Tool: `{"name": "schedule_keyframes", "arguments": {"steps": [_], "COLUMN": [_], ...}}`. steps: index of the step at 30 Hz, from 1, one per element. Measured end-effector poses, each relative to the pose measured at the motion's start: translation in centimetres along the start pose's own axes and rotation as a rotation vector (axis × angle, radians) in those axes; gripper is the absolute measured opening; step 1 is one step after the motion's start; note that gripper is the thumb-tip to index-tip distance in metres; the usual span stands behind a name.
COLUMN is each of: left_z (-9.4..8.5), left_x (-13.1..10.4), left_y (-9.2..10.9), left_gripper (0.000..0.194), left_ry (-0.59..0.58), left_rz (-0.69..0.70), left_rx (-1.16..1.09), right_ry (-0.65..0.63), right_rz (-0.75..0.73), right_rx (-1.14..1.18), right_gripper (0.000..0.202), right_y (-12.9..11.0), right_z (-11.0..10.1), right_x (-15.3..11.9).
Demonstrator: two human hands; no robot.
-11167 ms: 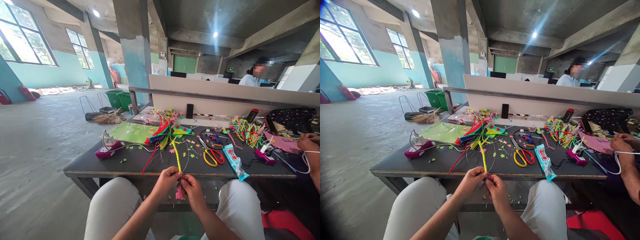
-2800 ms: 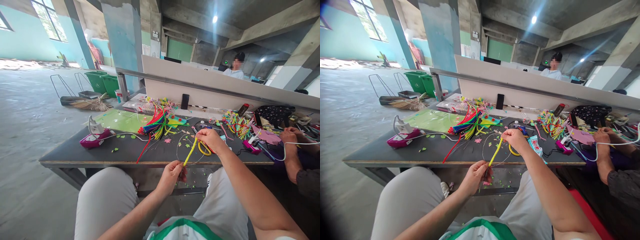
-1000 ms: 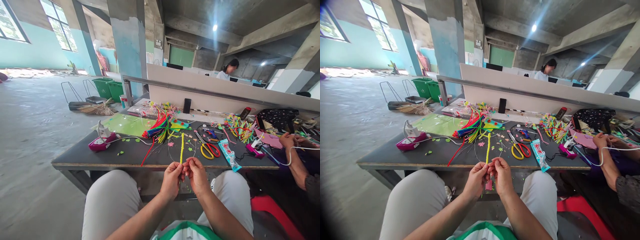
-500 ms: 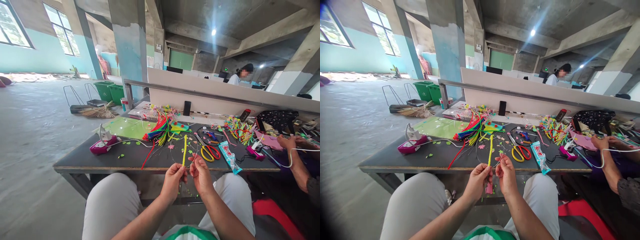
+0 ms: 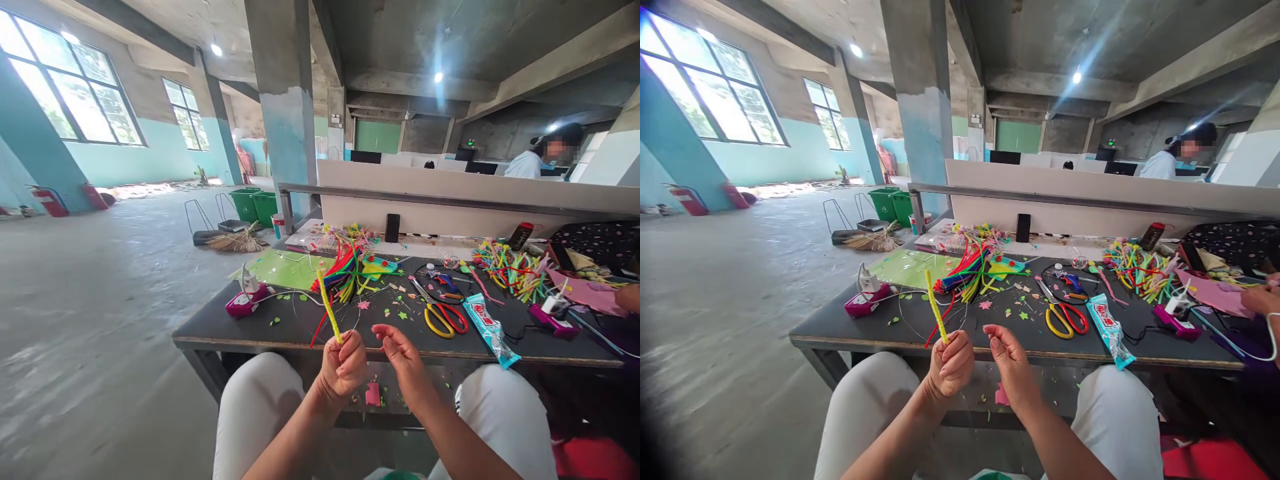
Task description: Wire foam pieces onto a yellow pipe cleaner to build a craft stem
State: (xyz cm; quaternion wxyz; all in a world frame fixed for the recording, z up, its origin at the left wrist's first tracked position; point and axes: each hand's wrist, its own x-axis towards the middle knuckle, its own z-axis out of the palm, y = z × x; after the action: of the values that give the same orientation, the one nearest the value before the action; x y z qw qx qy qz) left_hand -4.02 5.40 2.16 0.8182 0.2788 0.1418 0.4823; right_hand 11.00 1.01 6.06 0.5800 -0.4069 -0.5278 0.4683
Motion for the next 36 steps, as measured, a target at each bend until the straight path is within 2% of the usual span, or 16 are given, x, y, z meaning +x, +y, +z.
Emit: {"name": "schedule_keyframes", "arguments": {"steps": [2,5,10,15,21,27,33,36], "left_z": [-0.5,-0.1,2.3,4.4,5.0,4.3,3.7,3.8], "left_x": [0.1,0.3,0.4,0.7,0.8,1.1,1.3,1.4], "left_y": [-0.1,0.3,1.2,0.5,-2.7,-5.8,-6.0,-5.4], "left_gripper": [0.058,0.058,0.045,0.028,0.019,0.019,0.022,0.02], "left_ry": [0.004,-0.03,-0.122,-0.035,0.178,0.256,0.201,0.249], "left_rz": [-0.008,-0.01,0.067,0.231,0.386,0.439,0.342,0.342], "left_rx": [0.057,0.072,0.014,0.059,0.174,0.325,0.559,0.597], "right_ry": [-0.002,0.003,0.029,0.044,0.098,0.154,0.252,0.269], "right_rz": [-0.035,-0.089,-0.195,-0.275,-0.131,-0.061,0.076,0.083], "right_rx": [-0.032,-0.079,-0.137,-0.156,-0.064,0.056,0.158,0.191], "right_gripper": [0.028,0.026,0.024,0.024,0.032,0.019,0.022,0.02], "right_y": [-0.5,-0.7,-0.3,-0.3,0.0,2.0,3.4,3.3], "right_z": [0.5,0.8,0.6,0.3,0.2,-0.2,-2.0,-2.9], "right_x": [-0.1,-0.4,-0.8,-0.6,-0.2,0.5,1.1,1.1]}}
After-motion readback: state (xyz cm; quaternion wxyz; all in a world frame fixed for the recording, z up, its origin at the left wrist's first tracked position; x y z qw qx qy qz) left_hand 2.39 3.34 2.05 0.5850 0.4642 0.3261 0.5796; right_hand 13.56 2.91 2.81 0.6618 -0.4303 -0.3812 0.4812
